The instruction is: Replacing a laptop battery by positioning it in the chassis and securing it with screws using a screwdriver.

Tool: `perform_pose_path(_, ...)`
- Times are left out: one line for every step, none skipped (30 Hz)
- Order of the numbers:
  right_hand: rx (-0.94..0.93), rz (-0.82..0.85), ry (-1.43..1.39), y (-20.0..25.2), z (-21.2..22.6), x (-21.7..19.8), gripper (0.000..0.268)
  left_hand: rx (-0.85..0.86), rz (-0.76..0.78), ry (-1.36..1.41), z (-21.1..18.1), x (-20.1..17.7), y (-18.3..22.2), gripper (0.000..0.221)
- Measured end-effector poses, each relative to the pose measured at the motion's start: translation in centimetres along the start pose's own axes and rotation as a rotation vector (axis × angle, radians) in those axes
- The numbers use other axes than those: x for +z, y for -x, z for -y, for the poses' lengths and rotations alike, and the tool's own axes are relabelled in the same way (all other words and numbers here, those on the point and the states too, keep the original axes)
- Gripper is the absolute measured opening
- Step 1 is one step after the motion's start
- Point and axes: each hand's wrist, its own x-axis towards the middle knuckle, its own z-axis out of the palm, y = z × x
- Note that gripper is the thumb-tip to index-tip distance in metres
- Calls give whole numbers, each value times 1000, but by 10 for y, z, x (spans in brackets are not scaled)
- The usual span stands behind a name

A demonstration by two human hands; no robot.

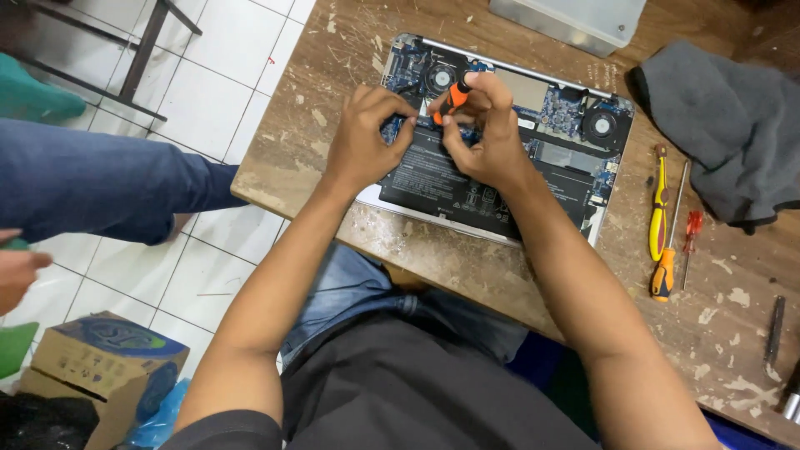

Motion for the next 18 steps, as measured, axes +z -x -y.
perform_pose_path(1, -5, 6, 2, -3, 1, 67, 6, 4, 3, -1, -1, 0, 5)
perform_pose_path(4, -9, 46, 4, -6, 1, 68, 14, 10, -12, -2, -2, -1, 5)
perform_pose_path(6, -16, 84, 6, -11, 3, 70, 24, 18, -30, -2, -4, -2, 5)
perform_pose_path(5, -23, 88, 8, -14, 6, 70, 31, 22, -30, -4, -3, -3, 5)
perform_pose_path(30, -74, 148, 11, -18, 11, 65, -7, 12, -13, -6, -4, -4, 4)
perform_pose_path(55, -126, 207, 13, -22, 16, 62, -45, 3, 5, -7, -5, -5, 9)
perform_pose_path(62, -140, 209, 11, -20, 17, 62, -39, 17, 4, -9, -8, -6, 9)
perform_pose_path(63, -140, 244, 10, -18, 17, 64, -54, 26, 4, -11, -10, -7, 9)
perform_pose_path(67, -140, 287, 9, -15, 15, 66, -64, 37, 11, -14, -11, -9, 8)
perform_pose_path(78, -154, 296, 10, -16, 17, 66, -55, 53, 17, -14, -13, -7, 8)
perform_pose_path(38, -154, 238, 8, -18, 17, 62, -62, 55, 24, -13, -13, -8, 8)
perform_pose_path(-3, -154, 181, 7, -20, 16, 58, -71, 58, 32, -12, -14, -9, 9)
perform_pose_path(-1, -162, 201, 1, -14, 15, 58, -53, 63, 43, -11, -14, -11, 9)
perform_pose_path(-31, -134, 125, -5, -8, 14, 59, -67, 81, 52, -10, -15, -12, 9)
perform_pose_path(-60, -106, 39, -10, -1, 18, 61, -88, 102, 55, -8, -17, -10, 10)
perform_pose_path(-57, -114, 49, -13, -2, 15, 61, -78, 109, 59, -5, -15, -13, 10)
perform_pose_path(-52, -94, 36, -13, -1, 16, 62, -72, 113, 46, -4, -14, -11, 11)
perform_pose_path(-46, -74, 23, -12, 1, 17, 63, -66, 117, 33, -2, -12, -7, 12)
